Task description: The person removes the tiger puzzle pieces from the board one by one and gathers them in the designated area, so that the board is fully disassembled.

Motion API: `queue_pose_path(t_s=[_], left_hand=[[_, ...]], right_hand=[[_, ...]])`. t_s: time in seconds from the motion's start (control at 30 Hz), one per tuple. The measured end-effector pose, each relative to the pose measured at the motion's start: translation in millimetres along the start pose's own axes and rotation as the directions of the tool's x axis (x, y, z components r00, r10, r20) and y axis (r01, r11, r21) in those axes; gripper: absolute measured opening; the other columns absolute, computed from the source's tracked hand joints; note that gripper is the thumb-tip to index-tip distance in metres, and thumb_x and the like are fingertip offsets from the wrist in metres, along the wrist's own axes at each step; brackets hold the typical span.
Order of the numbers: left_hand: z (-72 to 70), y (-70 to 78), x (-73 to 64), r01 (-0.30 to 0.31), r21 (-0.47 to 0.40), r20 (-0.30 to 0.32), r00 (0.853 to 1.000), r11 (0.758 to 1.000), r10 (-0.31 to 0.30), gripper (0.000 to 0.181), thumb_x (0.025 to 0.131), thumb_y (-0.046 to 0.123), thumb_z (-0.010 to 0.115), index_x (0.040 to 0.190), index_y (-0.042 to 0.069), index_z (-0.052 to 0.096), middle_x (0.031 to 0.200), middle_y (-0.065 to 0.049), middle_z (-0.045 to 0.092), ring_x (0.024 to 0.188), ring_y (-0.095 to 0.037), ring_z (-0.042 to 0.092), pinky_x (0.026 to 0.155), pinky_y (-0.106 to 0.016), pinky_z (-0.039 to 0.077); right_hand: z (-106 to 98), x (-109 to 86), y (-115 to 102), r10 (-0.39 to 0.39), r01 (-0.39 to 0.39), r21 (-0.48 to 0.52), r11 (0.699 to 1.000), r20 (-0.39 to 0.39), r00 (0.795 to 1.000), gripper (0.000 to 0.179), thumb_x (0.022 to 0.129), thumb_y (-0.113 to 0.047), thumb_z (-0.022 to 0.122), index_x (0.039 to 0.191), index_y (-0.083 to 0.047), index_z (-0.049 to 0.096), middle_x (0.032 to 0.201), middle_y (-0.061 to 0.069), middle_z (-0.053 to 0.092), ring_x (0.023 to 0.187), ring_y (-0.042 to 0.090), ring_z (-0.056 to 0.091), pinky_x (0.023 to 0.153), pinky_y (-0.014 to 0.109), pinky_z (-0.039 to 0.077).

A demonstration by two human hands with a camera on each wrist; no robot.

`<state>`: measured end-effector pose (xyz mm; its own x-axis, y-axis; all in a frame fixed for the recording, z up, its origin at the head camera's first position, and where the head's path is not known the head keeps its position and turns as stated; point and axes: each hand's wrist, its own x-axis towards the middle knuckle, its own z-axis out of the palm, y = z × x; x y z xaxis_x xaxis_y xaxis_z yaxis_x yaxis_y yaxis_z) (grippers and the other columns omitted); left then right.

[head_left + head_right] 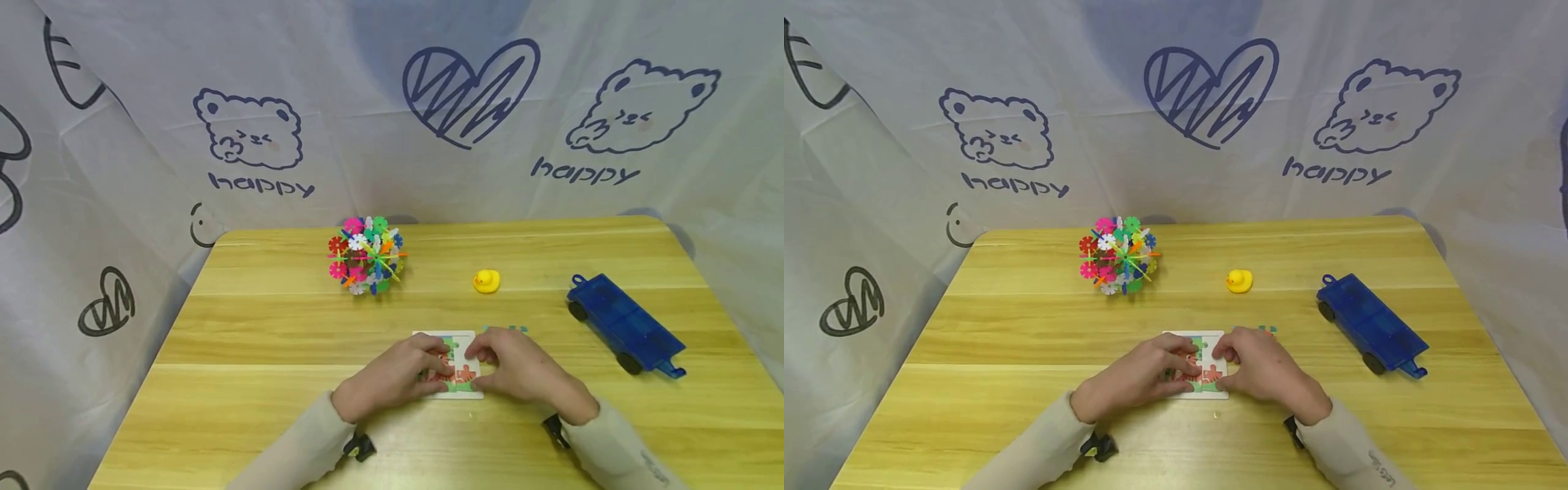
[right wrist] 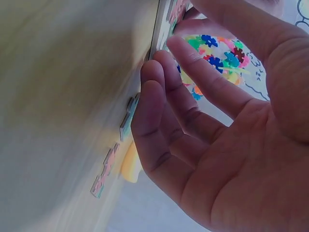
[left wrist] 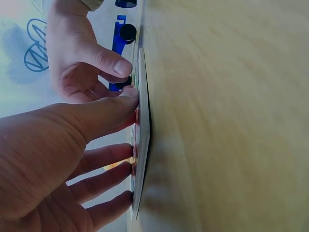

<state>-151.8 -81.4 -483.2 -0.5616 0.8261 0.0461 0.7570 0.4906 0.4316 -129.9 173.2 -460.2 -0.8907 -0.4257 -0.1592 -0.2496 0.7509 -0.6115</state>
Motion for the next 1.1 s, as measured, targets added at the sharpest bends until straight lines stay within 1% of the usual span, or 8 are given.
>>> queue_pose_path(t_s=[0.17, 0.3, 0.5, 0.63, 0.87, 1.1], left_hand=[[0.0, -0.2, 0.4, 0.006, -0.004, 0.004, 1.0, 1.0, -0.006, 0.025, 0.102, 0.03, 0.08, 0.123, 0.016, 0.085, 0.144, -0.006, 0.07, 0.139, -0.023, 0.064, 0.121, -0.035, 0.053], [-0.8, 0.0, 0.3, -0.006, -0.009, 0.0, 1.0, 1.0, 0.006, 0.025, 0.102, 0.029, 0.08, 0.122, 0.015, 0.085, 0.142, -0.007, 0.071, 0.137, -0.024, 0.065, 0.121, -0.037, 0.054], [-1.5, 0.5, 0.0, -0.003, -0.012, 0.005, 1.0, 1.0, 0.003, 0.026, 0.102, 0.028, 0.08, 0.123, 0.014, 0.085, 0.141, -0.007, 0.072, 0.137, -0.024, 0.065, 0.12, -0.036, 0.054], [-1.7, 0.5, 0.0, -0.004, -0.012, 0.005, 1.0, 1.0, 0.004, 0.026, 0.102, 0.028, 0.08, 0.123, 0.014, 0.084, 0.142, -0.008, 0.071, 0.136, -0.024, 0.065, 0.119, -0.035, 0.054], [-1.6, 0.7, 0.1, -0.008, -0.015, 0.003, 1.0, 1.0, 0.008, 0.025, 0.102, 0.029, 0.08, 0.122, 0.014, 0.085, 0.141, -0.007, 0.072, 0.134, -0.023, 0.066, 0.118, -0.034, 0.055], [-2.5, 1.2, 0.2, -0.01, -0.016, 0.003, 1.0, 1.0, 0.01, 0.025, 0.102, 0.028, 0.08, 0.122, 0.014, 0.085, 0.14, -0.007, 0.072, 0.135, -0.022, 0.066, 0.118, -0.033, 0.054]], right_hand=[[3.9, -0.5, 1.0, -0.042, 0.041, -0.031, 0.999, -0.026, 0.999, 0.033, 0.08, -0.025, 0.099, 0.107, -0.017, 0.082, 0.093, -0.006, 0.065, 0.085, 0.009, 0.056, 0.077, 0.024, 0.048], [6.1, -1.4, 0.4, -0.06, 0.059, -0.04, 0.997, -0.036, 0.998, 0.031, 0.08, -0.025, 0.099, 0.104, -0.02, 0.081, 0.094, -0.006, 0.064, 0.086, 0.009, 0.055, 0.077, 0.023, 0.047], [7.9, -1.2, 1.1, -0.054, 0.053, -0.018, 0.998, -0.028, 0.998, 0.029, 0.08, -0.024, 0.099, 0.101, -0.022, 0.078, 0.093, -0.005, 0.06, 0.086, 0.011, 0.052, 0.076, 0.024, 0.044], [7.7, -0.3, 1.4, -0.066, 0.066, 0.001, 0.998, -0.014, 0.998, 0.029, 0.081, -0.022, 0.098, 0.099, -0.023, 0.075, 0.09, -0.004, 0.058, 0.082, 0.011, 0.05, 0.073, 0.024, 0.042], [7.5, 1.0, 2.5, -0.094, 0.093, 0.074, 0.993, 0.002, 0.996, 0.018, 0.092, -0.012, 0.086, 0.1, -0.022, 0.073, 0.082, -0.009, 0.062, 0.074, 0.004, 0.053, 0.067, 0.022, 0.045], [6.4, 2.2, 1.9, -0.088, 0.085, 0.131, 0.988, 0.014, 0.996, 0.015, 0.097, -0.005, 0.075, 0.097, -0.02, 0.073, 0.083, -0.011, 0.068, 0.075, 0.001, 0.059, 0.068, 0.021, 0.052]])
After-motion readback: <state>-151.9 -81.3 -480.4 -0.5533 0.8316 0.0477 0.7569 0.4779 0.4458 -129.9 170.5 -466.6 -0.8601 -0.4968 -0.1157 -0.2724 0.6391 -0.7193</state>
